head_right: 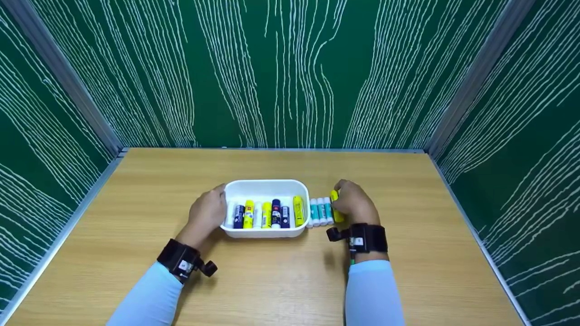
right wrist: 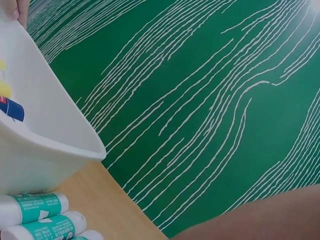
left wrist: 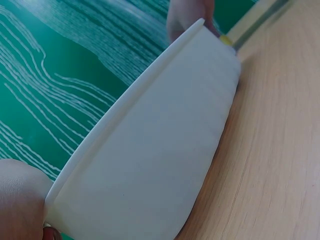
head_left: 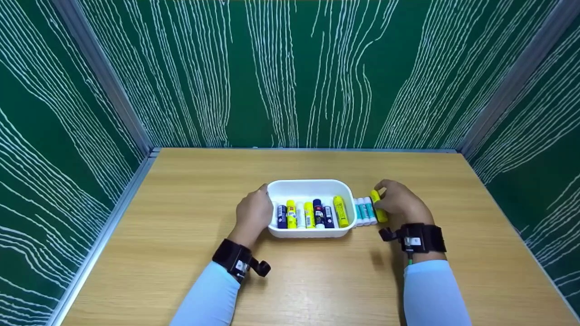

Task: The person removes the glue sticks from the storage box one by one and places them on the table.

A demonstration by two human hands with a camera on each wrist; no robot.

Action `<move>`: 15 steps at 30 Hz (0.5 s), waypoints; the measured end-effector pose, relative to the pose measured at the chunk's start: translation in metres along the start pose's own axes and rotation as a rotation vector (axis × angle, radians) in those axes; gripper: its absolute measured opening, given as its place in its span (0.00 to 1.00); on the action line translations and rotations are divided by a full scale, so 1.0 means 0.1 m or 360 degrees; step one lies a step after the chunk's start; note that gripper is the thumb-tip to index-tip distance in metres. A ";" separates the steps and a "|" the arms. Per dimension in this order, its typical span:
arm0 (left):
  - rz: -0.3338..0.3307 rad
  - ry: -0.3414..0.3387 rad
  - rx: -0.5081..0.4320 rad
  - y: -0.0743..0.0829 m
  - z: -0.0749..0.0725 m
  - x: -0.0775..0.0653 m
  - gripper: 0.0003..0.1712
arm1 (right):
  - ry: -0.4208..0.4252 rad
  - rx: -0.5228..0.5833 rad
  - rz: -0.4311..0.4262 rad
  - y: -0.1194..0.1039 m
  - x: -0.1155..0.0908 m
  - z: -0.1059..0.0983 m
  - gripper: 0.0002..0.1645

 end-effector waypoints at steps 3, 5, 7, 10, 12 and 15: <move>0.0002 0.0007 0.0002 0.01 0.01 0.01 0.27 | -0.0033 0.0015 0.0018 0.03 0.00 0.01 0.36; -0.0005 -0.0006 0.0000 0.01 0.02 0.01 0.27 | -0.0050 0.0039 0.0036 0.05 -0.01 0.01 0.38; -0.0014 -0.0020 -0.0004 0.01 0.02 0.01 0.28 | -0.0058 0.0066 0.0049 0.07 -0.01 0.01 0.39; -0.0022 -0.0026 -0.0012 0.00 0.01 0.01 0.28 | -0.0073 0.0145 0.0075 0.10 0.01 0.03 0.41; -0.0023 -0.0019 -0.0015 0.00 0.01 0.01 0.28 | -0.0085 0.0211 0.0092 0.11 0.02 0.04 0.41; -0.0030 -0.0019 -0.0017 -0.01 0.02 0.00 0.28 | -0.0091 0.0247 0.0113 0.12 0.02 0.06 0.41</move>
Point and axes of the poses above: each hand's wrist, its own x-axis towards the middle knuckle, its own z-axis out of the palm, y = z × x, the point moved 6 cm from there along x, towards the middle knuckle, and after that the axes turned 1 degree about x, right-handed, at the moved point
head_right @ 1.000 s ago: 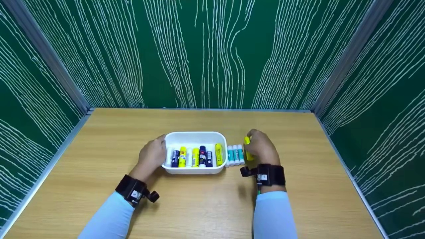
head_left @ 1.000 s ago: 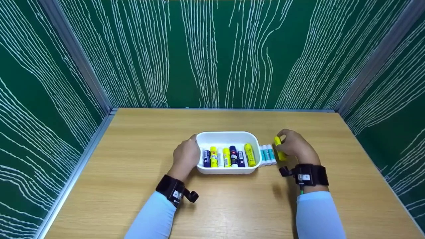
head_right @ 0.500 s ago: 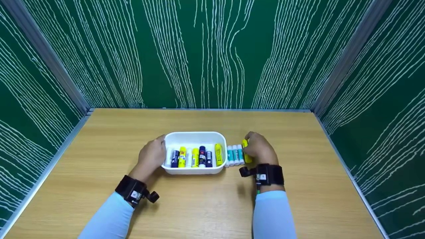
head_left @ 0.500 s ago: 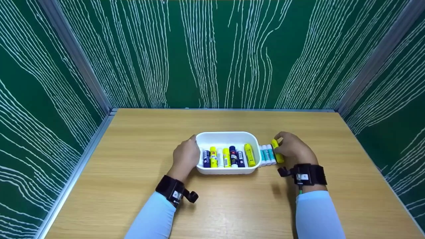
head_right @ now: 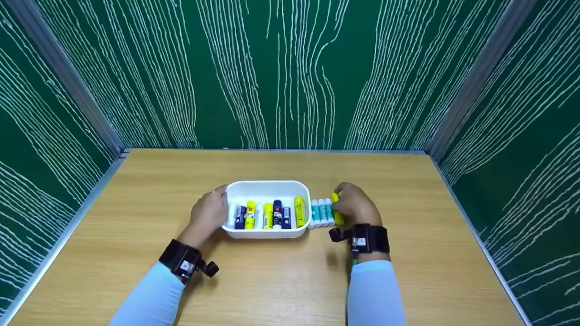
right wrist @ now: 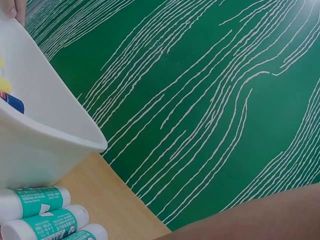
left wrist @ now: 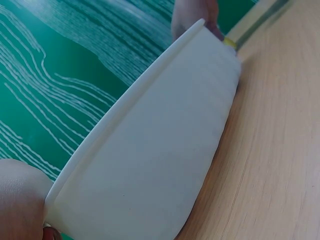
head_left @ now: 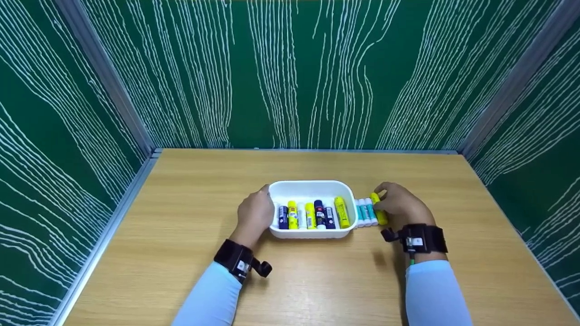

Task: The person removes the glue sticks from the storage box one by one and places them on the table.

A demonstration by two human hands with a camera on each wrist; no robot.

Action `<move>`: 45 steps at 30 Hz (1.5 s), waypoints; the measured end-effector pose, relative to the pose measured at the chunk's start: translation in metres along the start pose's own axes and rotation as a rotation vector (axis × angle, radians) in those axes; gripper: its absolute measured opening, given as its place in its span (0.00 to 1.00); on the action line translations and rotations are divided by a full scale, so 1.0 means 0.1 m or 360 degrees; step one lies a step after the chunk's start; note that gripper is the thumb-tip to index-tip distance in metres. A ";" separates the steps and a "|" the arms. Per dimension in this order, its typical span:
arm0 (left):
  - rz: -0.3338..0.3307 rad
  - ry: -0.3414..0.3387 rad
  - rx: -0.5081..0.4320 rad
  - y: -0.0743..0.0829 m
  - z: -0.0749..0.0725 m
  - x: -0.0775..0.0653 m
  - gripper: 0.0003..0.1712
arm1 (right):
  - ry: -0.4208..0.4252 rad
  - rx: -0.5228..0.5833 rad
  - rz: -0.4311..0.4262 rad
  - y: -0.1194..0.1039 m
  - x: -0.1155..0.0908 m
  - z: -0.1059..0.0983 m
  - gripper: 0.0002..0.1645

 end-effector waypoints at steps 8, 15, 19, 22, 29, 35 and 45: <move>-0.0017 -0.0025 -0.0027 0.01 0.01 -0.02 0.28 | 0.0033 -0.0086 0.0017 -0.02 -0.02 0.01 0.41; 0.0020 0.0019 -0.0033 0.03 -0.03 -0.01 0.28 | 0.0047 -0.0138 -0.0063 -0.12 -0.03 0.02 0.44; 0.0021 0.0004 -0.0041 0.02 -0.03 -0.02 0.28 | 0.0122 -0.0241 -0.0052 -0.16 -0.12 -0.03 0.45; 0.0015 0.0000 -0.0051 0.03 -0.04 -0.02 0.28 | 0.0210 -0.0278 -0.0069 -0.25 -0.25 -0.10 0.44; -0.0004 -0.0024 -0.0032 0.01 -0.04 -0.01 0.28 | 0.0448 -0.0379 -0.0313 -0.71 -0.54 -0.06 0.40; -0.0011 -0.0019 -0.0040 0.00 -0.04 0.00 0.28 | 0.0517 -0.0348 -0.0584 -1.07 -0.68 0.30 0.32; 0.0052 0.0053 -0.0022 0.01 -0.05 -0.03 0.26 | 0.0509 -0.0485 -0.0683 -1.16 -0.45 0.98 0.29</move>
Point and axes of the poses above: each hand's wrist, its own x-axis towards the middle knuckle, its own z-axis out of the palm, y = z × x, the point moved 6 cm from there along x, towards the middle knuckle, and after that the axes turned 1 degree about x, right-handed, at the moved point
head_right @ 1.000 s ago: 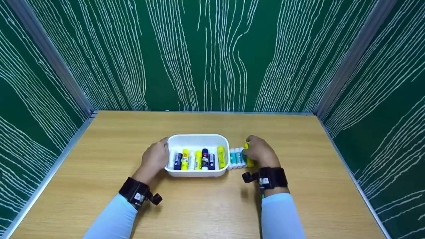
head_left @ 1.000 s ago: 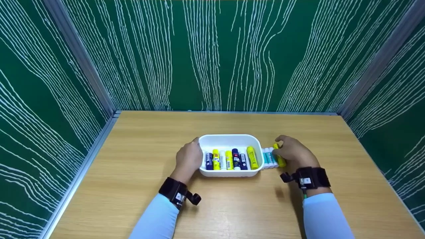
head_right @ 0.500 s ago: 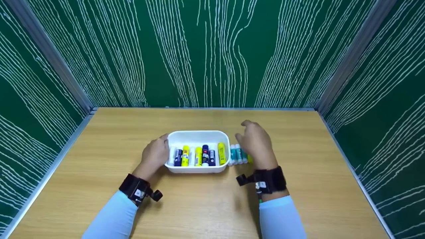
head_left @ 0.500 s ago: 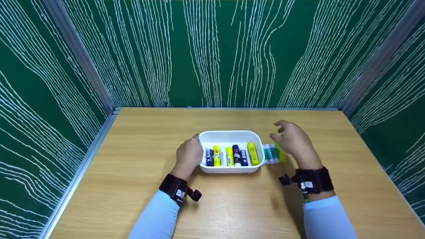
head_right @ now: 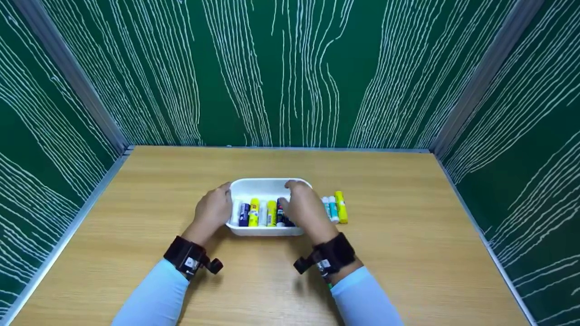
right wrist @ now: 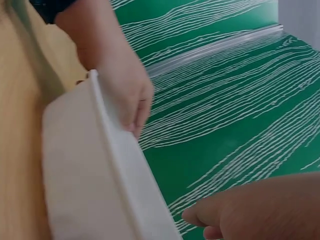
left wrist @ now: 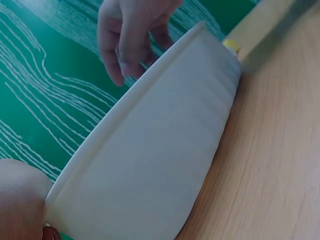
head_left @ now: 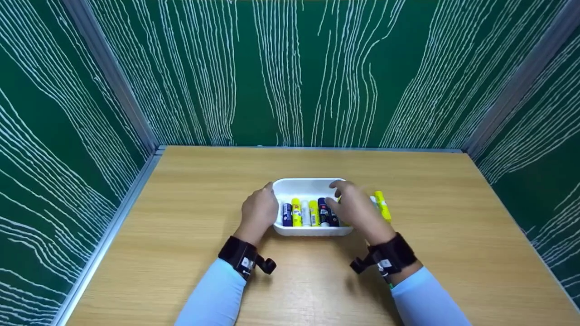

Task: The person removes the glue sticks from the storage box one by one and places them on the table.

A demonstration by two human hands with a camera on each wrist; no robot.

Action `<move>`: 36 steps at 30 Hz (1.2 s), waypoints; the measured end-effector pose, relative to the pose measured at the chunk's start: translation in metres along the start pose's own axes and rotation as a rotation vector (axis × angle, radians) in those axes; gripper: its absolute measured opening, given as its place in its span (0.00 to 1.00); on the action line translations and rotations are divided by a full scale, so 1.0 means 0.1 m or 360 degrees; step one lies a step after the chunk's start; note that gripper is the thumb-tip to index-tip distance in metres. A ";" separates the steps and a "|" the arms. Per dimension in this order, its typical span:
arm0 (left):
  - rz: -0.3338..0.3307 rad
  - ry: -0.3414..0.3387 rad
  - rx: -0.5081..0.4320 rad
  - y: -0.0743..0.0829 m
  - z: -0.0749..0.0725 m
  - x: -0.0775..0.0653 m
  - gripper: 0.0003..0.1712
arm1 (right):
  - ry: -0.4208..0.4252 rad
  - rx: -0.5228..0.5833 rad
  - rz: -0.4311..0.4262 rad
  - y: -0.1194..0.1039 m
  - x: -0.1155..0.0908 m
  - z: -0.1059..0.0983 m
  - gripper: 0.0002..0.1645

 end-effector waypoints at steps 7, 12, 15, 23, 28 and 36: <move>-0.0019 -0.0017 0.0010 0.01 0.00 0.00 0.27 | -0.0064 -0.0119 0.0029 0.04 0.06 0.27 0.31; -0.0024 -0.0021 0.0016 0.01 0.00 0.02 0.27 | -0.0062 -0.0235 0.0078 0.08 0.07 0.33 0.32; -0.0024 -0.0014 0.0017 0.00 0.00 0.02 0.28 | -0.0069 -0.0286 0.0079 0.08 0.07 0.35 0.31; -0.0068 -0.0057 0.0008 0.00 0.02 0.02 0.28 | -0.0126 -0.0379 0.0089 0.09 0.06 0.40 0.27; -0.0040 -0.0036 0.0040 0.00 0.01 0.02 0.28 | -0.0082 -0.0400 0.0000 0.06 0.05 0.38 0.23; -0.0051 -0.0050 0.0056 0.00 0.01 0.02 0.28 | -0.0159 -0.0356 0.0092 0.08 0.07 0.40 0.29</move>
Point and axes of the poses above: each hand's wrist, its own x-axis towards the middle knuckle, its own z-axis out of the palm, y = z × x, the point moved 6 cm from there along x, towards the middle knuckle, and after that the axes turned 1 degree about x, right-handed, at the moved point
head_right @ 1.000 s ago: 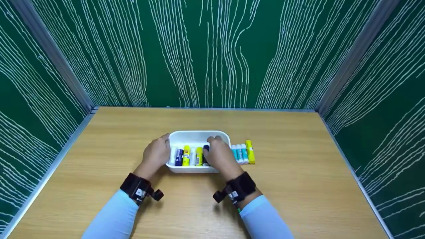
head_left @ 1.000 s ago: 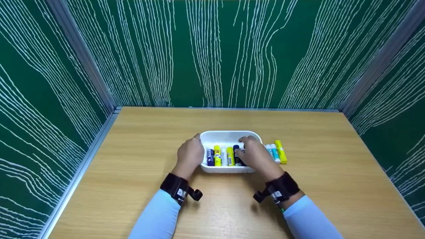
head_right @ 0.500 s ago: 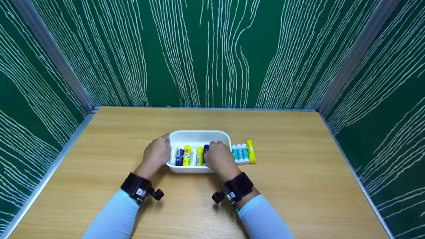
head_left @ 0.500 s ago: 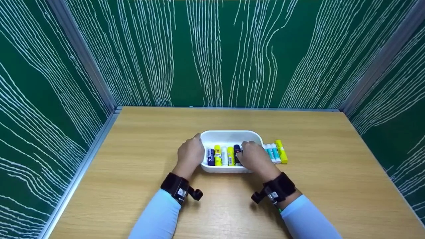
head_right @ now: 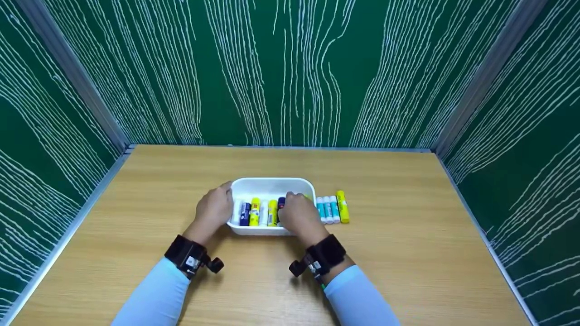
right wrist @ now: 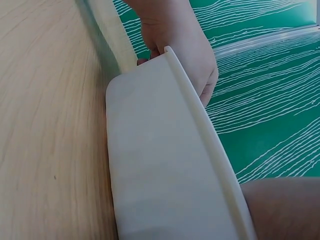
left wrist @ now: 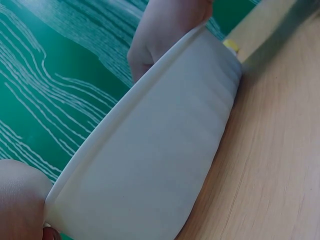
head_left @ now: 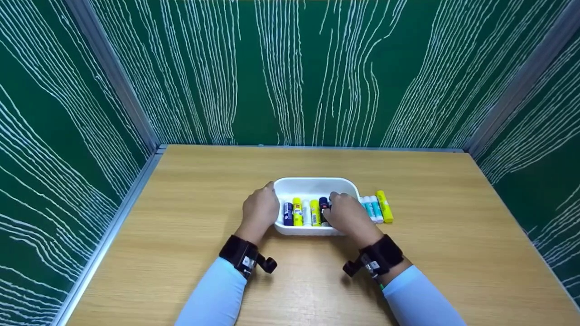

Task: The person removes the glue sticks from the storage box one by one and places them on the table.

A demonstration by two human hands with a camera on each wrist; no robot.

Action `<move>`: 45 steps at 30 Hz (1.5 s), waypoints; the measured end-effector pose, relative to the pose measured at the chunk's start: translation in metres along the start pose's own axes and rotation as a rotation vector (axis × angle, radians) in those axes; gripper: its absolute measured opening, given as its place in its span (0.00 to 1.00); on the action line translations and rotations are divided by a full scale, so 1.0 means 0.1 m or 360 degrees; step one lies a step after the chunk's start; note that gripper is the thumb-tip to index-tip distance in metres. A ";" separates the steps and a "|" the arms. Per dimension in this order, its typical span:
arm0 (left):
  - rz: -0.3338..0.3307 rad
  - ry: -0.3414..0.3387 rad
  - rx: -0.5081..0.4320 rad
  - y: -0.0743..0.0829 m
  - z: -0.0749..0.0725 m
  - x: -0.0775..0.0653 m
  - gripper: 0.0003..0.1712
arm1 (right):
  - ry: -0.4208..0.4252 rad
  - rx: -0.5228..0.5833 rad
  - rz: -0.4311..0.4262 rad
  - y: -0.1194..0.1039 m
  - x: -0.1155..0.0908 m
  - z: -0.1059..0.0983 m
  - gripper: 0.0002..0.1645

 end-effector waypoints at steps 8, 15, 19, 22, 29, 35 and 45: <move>-0.0027 -0.0014 -0.0013 -0.01 0.01 0.01 0.29 | 0.0033 0.0084 0.0011 0.00 -0.02 -0.01 0.33; -0.0016 -0.0012 -0.0020 -0.01 0.00 0.00 0.29 | 0.0050 0.0133 0.0016 -0.01 -0.04 -0.03 0.32; -0.0001 0.0008 -0.0038 -0.01 -0.01 -0.01 0.28 | 0.0047 0.0151 0.0016 -0.01 -0.04 -0.04 0.33; 0.0017 0.0017 -0.0044 0.00 -0.02 -0.02 0.28 | 0.0053 0.0171 0.0021 0.00 -0.04 -0.04 0.33; 0.0014 -0.0010 -0.0028 0.00 -0.01 -0.02 0.28 | 0.0004 0.0242 0.0049 0.02 -0.03 -0.03 0.33; 0.0013 -0.0006 -0.0008 -0.01 0.00 0.00 0.27 | -0.0039 0.0306 0.0082 0.04 -0.01 -0.04 0.33; -0.0038 -0.0050 -0.0037 0.01 0.01 -0.01 0.28 | -0.0041 0.0426 0.0084 0.07 0.00 -0.08 0.28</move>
Point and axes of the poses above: each hand's wrist, its own x-axis towards the middle knuckle, its own z-axis out of the palm, y = z × x, the point moved 6 cm from there along x, towards the middle knuckle, and after that the axes turned 1 degree about x, right-handed, at the moved point
